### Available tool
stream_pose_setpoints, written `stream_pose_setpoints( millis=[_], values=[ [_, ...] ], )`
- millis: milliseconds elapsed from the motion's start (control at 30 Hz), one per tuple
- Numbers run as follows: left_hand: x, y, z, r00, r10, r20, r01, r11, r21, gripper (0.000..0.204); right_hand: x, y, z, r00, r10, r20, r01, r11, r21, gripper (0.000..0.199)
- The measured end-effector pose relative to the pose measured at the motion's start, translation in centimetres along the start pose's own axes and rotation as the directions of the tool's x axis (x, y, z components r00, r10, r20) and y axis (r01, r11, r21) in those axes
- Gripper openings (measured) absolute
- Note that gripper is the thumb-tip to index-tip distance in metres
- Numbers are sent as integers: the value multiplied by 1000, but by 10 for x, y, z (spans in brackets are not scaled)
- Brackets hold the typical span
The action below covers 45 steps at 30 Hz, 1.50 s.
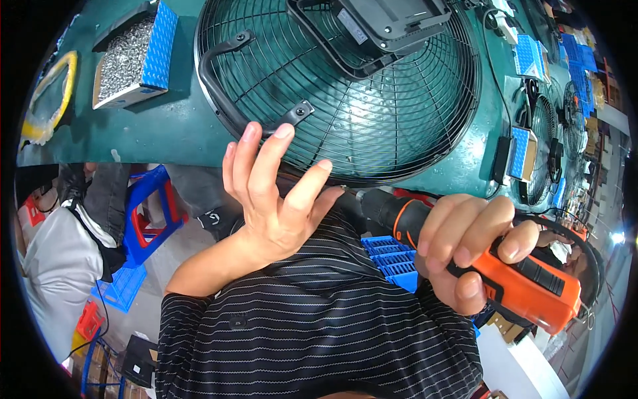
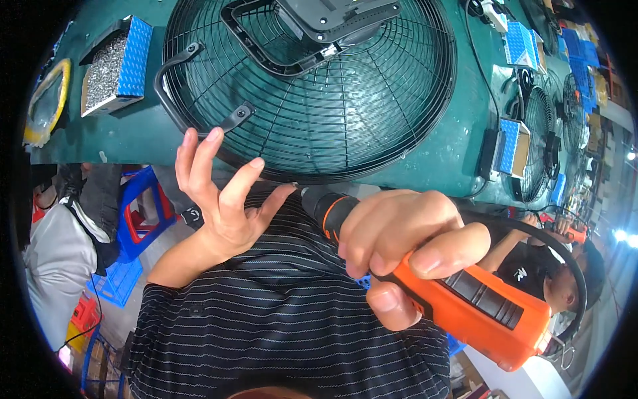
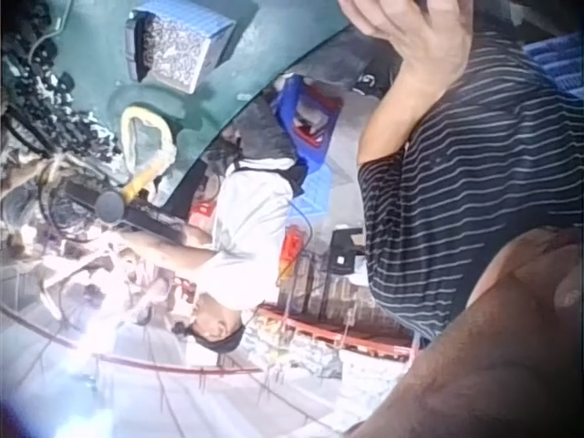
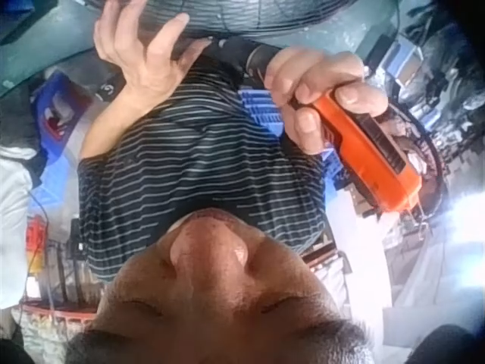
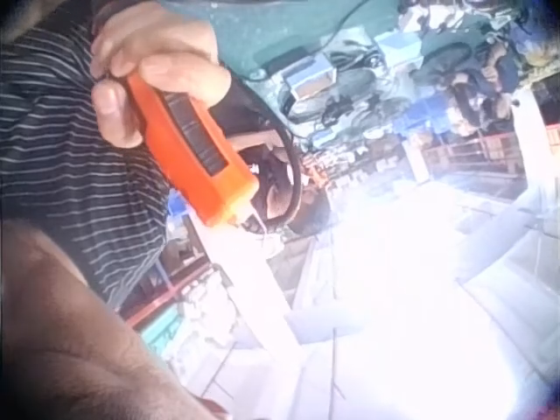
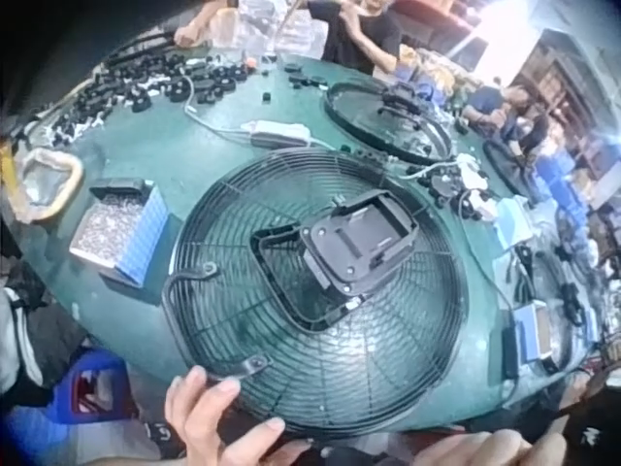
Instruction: Assembling electric fans by attaching the protective grill and screws using an electric screwdriver.
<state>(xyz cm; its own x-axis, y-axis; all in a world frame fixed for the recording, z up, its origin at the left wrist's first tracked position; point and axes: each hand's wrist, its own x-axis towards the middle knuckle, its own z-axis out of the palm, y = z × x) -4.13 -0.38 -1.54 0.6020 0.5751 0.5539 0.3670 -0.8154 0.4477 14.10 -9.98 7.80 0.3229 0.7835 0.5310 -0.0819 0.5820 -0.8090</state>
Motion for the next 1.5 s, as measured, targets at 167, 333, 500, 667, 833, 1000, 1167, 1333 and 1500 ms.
stream_pose_setpoints(
  millis=[167, 333, 500, 667, 833, 1000, 1167, 1333, 1500],
  values=[
    [-4, -1, 1, 999, -19, 42, 19, 1000, 10, 70, 6, 8, 2, 998, 23, 53, -22, 1000, -8, 43],
    [-8, -1, 1, 998, -39, 56, 36, 998, 53, 76, 7, 2, 3, 984, 152, 93, -153, 988, 1, 51],
    [3, -28, -15, 994, 32, 104, -36, 999, 37, 90, 10, 5, 10, 982, 175, 75, -174, 984, -32, 56],
    [43, -73, -40, 966, 147, 214, -139, 989, -51, 92, 12, 17, 21, 988, 61, 144, -38, 987, -159, 50],
    [47, -79, -46, 957, 172, 235, -163, 985, -56, 86, 11, 19, 23, 983, 52, 174, -21, 984, -178, 50],
    [48, -80, -46, 948, 200, 249, -187, 980, -73, 87, 9, 12, 26, 979, 122, 163, -98, 984, -149, 52],
    [53, -81, -48, 947, 213, 240, -198, 977, -83, 89, 14, 23, 24, 977, 62, 205, -39, 993, -115, 50],
    [70, -92, -58, 905, 268, 331, -265, 963, -53, 85, 41, 31, 11, 832, 118, 543, -152, 988, 17, 40],
    [95, -107, -62, 863, 349, 366, -354, 934, -56, 83, 45, 36, 20, 794, 43, 606, -185, 968, 173, 20]
  ],
)
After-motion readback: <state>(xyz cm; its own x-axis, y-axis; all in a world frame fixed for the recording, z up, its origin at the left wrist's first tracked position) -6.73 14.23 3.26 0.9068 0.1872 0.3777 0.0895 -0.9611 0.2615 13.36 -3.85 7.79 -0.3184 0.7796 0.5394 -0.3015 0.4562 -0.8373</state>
